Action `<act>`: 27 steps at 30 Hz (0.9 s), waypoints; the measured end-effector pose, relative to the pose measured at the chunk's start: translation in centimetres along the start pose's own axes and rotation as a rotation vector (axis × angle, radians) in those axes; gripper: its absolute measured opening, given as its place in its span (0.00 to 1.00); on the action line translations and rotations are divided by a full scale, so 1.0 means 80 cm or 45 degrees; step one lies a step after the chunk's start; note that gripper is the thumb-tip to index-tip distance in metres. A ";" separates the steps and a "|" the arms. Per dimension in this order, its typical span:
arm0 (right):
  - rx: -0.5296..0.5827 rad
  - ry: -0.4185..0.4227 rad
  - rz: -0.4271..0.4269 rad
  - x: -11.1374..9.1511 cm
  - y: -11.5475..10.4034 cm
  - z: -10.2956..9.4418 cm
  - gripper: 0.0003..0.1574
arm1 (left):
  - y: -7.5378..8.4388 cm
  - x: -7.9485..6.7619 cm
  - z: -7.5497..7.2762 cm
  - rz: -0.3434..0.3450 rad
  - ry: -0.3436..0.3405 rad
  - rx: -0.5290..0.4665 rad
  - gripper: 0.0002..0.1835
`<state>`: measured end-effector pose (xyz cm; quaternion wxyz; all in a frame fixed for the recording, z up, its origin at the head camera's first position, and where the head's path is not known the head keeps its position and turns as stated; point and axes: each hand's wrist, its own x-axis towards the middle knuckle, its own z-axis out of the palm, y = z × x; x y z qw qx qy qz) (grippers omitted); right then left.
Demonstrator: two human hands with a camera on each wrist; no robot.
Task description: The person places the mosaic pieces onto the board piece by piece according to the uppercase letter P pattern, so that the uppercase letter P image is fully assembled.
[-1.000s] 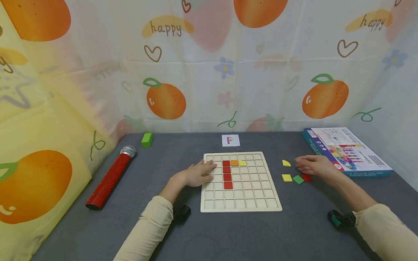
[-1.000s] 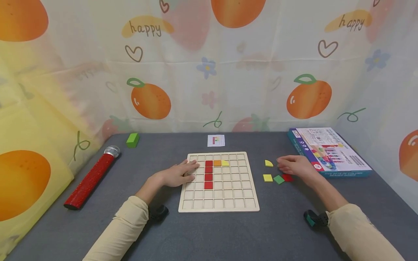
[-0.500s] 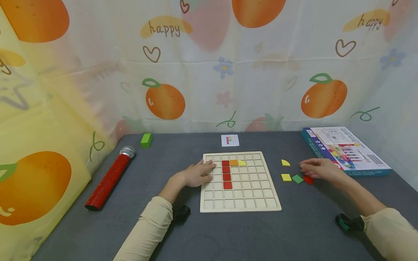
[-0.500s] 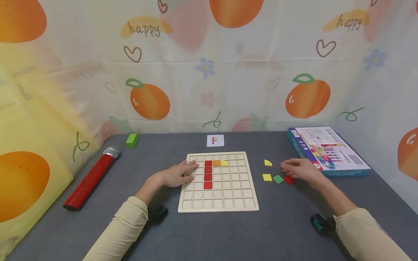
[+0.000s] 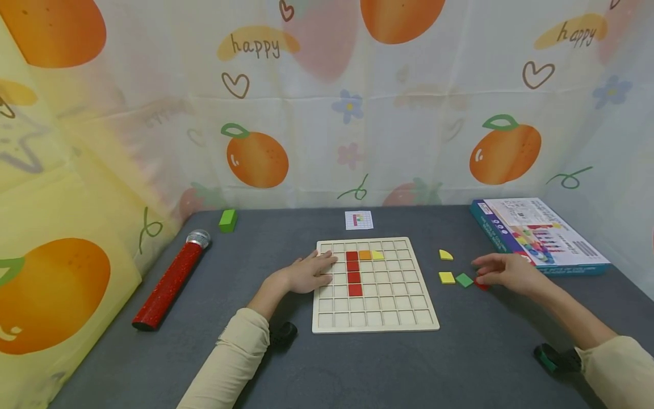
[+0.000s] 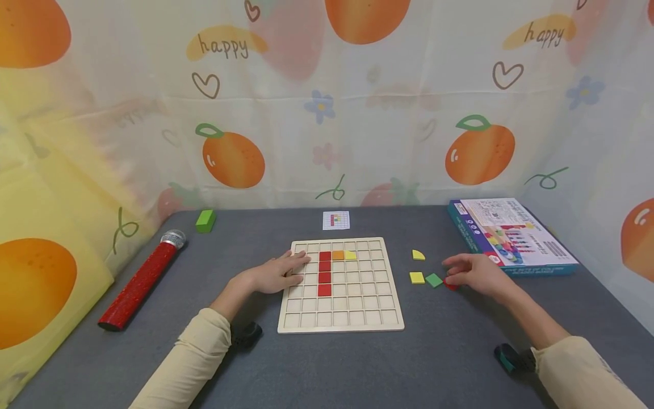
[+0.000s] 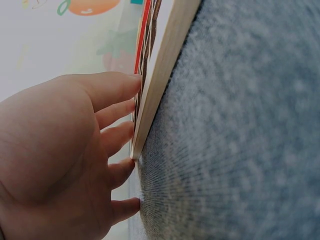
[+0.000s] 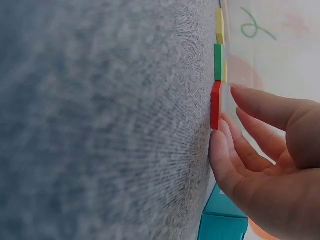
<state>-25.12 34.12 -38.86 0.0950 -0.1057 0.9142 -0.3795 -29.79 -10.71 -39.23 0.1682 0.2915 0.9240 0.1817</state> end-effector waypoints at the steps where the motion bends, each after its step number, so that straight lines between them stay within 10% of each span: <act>1: 0.014 -0.005 -0.011 -0.001 0.000 0.000 0.28 | 0.000 0.000 0.000 0.000 0.001 -0.001 0.30; 16: -0.024 -0.007 -0.110 -0.001 -0.001 0.002 0.28 | 0.000 -0.001 0.000 -0.003 0.003 0.020 0.30; 27: -0.141 0.066 0.039 -0.003 -0.002 0.000 0.21 | -0.001 0.001 0.002 0.006 0.012 0.004 0.30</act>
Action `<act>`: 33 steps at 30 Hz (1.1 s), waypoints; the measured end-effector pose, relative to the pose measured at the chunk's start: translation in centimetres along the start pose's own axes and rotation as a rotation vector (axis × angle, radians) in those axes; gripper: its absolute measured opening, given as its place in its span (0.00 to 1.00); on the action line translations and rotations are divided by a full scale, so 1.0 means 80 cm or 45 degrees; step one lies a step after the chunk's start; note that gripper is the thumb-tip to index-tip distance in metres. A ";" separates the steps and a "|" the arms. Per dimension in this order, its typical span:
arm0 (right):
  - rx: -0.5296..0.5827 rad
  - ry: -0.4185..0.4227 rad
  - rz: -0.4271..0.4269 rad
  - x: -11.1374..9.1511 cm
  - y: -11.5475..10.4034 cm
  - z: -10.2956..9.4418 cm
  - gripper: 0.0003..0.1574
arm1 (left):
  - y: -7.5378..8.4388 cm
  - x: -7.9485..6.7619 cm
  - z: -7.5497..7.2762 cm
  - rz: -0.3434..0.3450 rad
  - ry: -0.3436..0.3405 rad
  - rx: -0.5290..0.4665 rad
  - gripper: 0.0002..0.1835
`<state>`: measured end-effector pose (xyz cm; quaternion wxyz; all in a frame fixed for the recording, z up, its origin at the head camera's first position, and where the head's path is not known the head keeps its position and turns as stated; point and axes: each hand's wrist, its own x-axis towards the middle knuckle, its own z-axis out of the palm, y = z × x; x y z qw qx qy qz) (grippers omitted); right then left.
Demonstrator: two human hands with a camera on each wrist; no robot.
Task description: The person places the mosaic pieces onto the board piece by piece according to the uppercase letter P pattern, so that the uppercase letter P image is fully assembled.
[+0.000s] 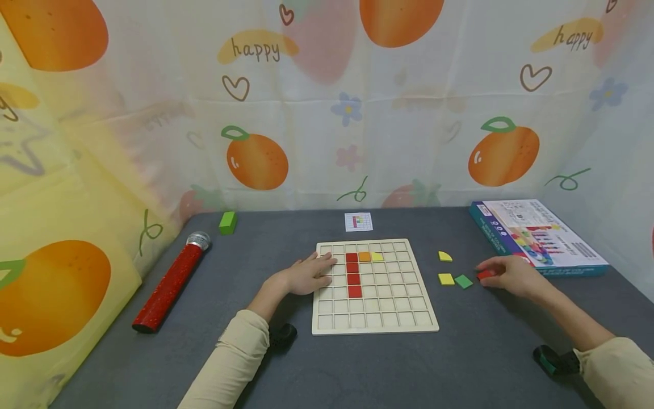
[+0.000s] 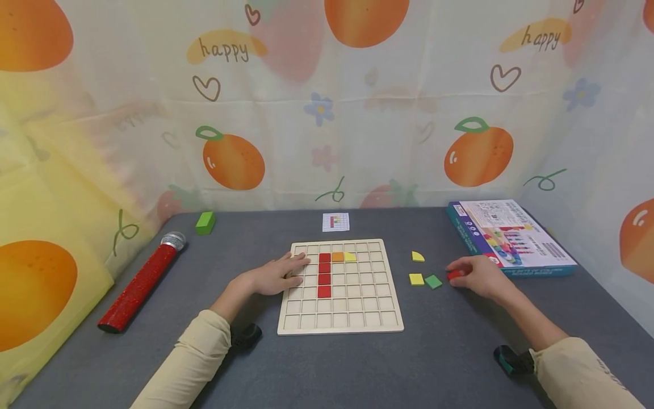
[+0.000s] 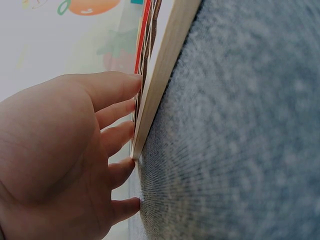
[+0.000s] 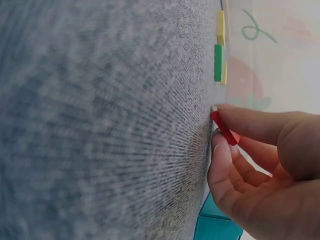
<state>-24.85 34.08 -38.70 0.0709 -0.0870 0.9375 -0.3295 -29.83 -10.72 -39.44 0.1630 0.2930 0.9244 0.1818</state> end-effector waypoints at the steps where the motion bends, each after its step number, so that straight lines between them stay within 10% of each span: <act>1: 0.005 0.010 0.016 0.000 0.000 -0.001 0.20 | 0.000 0.000 0.000 -0.002 -0.001 0.001 0.30; 18: 0.359 0.046 0.176 0.007 -0.023 -0.002 0.34 | 0.001 0.000 -0.001 -0.011 -0.004 0.028 0.29; 33: 0.555 -0.060 0.104 0.018 -0.059 0.023 0.33 | 0.002 -0.003 -0.002 0.004 -0.005 0.009 0.29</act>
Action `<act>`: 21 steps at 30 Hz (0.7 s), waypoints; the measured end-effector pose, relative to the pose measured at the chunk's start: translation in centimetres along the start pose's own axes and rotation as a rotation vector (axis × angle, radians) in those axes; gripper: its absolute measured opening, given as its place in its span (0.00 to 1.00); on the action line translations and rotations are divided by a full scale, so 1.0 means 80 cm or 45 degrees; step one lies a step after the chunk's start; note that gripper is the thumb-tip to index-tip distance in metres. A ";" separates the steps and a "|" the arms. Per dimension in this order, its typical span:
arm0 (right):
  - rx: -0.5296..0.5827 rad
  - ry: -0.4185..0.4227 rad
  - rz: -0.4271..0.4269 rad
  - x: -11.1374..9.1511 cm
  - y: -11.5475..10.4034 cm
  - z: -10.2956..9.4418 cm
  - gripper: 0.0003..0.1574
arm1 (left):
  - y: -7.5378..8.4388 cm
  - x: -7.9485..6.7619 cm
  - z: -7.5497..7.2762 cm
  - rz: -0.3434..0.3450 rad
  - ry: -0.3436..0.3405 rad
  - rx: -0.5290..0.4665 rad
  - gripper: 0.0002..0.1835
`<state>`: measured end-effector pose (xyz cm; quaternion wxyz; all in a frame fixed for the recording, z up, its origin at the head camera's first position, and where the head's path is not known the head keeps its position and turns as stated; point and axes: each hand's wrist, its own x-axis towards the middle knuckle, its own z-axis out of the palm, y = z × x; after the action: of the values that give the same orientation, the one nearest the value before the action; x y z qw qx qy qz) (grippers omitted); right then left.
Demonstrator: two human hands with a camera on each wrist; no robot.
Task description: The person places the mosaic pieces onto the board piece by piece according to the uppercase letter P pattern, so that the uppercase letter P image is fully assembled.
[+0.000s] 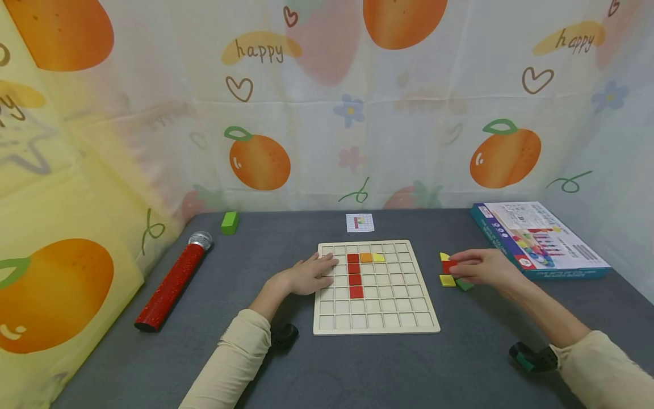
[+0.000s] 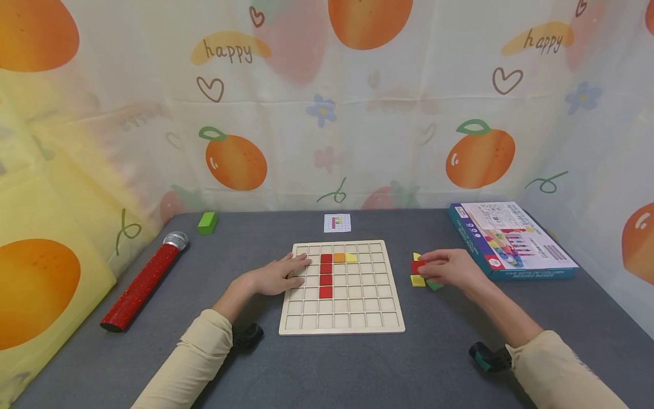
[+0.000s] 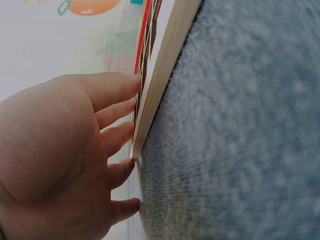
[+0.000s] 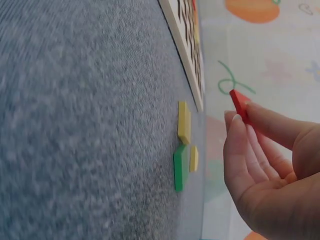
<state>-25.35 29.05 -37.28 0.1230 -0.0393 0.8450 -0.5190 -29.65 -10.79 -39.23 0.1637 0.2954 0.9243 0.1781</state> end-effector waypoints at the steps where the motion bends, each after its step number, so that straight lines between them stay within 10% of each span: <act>1: -0.001 -0.005 -0.005 0.000 0.000 0.002 0.33 | 0.000 0.000 0.000 0.001 0.001 -0.001 0.29; 21: 0.105 -0.105 -0.083 0.008 -0.016 0.042 0.27 | -0.003 0.003 0.002 0.000 0.000 0.007 0.29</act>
<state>-25.24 25.46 -37.73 0.1423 -0.0832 0.8153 -0.5550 -29.88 -10.77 -39.50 0.1627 0.2959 0.9247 0.1756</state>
